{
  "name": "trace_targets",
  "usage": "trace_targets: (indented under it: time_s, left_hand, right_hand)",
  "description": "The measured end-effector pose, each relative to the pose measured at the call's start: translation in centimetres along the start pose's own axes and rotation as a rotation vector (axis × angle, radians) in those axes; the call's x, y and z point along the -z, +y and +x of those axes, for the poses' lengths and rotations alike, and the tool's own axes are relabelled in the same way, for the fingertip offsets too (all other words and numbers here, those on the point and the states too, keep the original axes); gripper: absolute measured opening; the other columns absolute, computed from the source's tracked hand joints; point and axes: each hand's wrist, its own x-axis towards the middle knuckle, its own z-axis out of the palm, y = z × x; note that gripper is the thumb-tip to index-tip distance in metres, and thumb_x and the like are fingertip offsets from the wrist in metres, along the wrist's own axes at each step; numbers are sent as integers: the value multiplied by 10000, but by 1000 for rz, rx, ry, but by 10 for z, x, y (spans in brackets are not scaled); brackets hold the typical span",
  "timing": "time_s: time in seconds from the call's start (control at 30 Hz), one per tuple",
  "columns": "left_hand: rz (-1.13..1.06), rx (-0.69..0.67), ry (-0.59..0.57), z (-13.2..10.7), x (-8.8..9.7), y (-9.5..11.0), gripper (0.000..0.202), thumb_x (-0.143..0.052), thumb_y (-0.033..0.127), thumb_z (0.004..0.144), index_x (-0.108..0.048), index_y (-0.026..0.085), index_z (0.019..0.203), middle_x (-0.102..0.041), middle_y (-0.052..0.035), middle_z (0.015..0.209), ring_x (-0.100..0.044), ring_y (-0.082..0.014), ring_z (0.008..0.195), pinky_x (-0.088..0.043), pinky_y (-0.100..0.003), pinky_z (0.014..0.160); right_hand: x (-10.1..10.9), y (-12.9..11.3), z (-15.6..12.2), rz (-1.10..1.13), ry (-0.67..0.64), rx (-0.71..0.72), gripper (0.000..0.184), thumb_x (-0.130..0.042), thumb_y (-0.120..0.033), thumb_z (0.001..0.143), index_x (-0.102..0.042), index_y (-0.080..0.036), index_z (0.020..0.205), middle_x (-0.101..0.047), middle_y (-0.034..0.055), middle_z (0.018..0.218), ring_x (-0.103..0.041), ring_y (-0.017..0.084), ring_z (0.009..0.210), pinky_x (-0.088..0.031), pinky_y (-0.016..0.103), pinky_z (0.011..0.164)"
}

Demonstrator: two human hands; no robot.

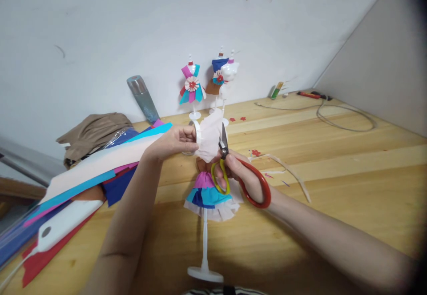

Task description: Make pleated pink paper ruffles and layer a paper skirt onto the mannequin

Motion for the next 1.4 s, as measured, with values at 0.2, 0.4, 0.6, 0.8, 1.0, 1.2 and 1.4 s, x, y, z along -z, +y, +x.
trace_targets:
  time_s: [0.2,0.4,0.6,0.8,1.0,1.2,1.4]
  left_hand:
    - [28,16,-45,-1,1,2,300,-807,349,730,-702,118,890,-727,-73,860,-669,-158,784,-497,-273,783]
    - [40,19,-65,0,-2,7,319,-814,368,712,-712,120,883,-736,-77,857,-677,-168,779,-512,-282,777]
    - [50,26,-48,1,-3,7,306,-816,353,706,-709,114,866,-735,-76,850,-672,-159,766,-510,-273,766]
    - [42,30,-62,1,-2,5,321,-823,365,700,-708,116,867,-732,-76,846,-670,-163,757,-504,-281,767]
    - [46,37,-51,2,-2,4,327,-819,370,704,-703,110,864,-723,-74,827,-665,-163,767,-496,-268,751]
    - [31,36,-18,-1,0,3,317,-815,342,709,-707,114,901,-732,-76,857,-667,-158,772,-498,-264,744]
    - [-8,33,-24,-2,0,1,303,-808,341,720,-706,115,894,-726,-66,840,-667,-153,771,-494,-257,751]
  right_hand:
    - [1,-2,0,-58,-22,31,463,-514,-663,880,-495,-213,775,-529,-30,569,-498,131,456,-394,283,480]
    - [2,-2,1,-84,-26,47,477,-496,-661,890,-498,-211,732,-520,-28,525,-481,130,445,-367,280,473]
    - [2,-2,1,-92,-20,53,490,-476,-655,903,-496,-211,696,-509,-24,484,-469,132,442,-366,282,486]
    - [3,1,0,-117,-3,39,511,-452,-657,915,-495,-211,669,-479,-33,439,-431,121,385,-336,269,435]
    - [4,5,-2,-144,87,-13,480,-481,-668,899,-533,-209,771,-423,-73,397,-346,98,315,-271,231,347]
    - [1,2,-2,-136,80,-4,471,-496,-667,892,-533,-210,784,-435,-77,409,-355,97,317,-279,238,362]
    - [0,1,0,-48,-25,52,454,-492,-636,909,-505,-216,736,-513,-32,511,-479,136,454,-370,287,495]
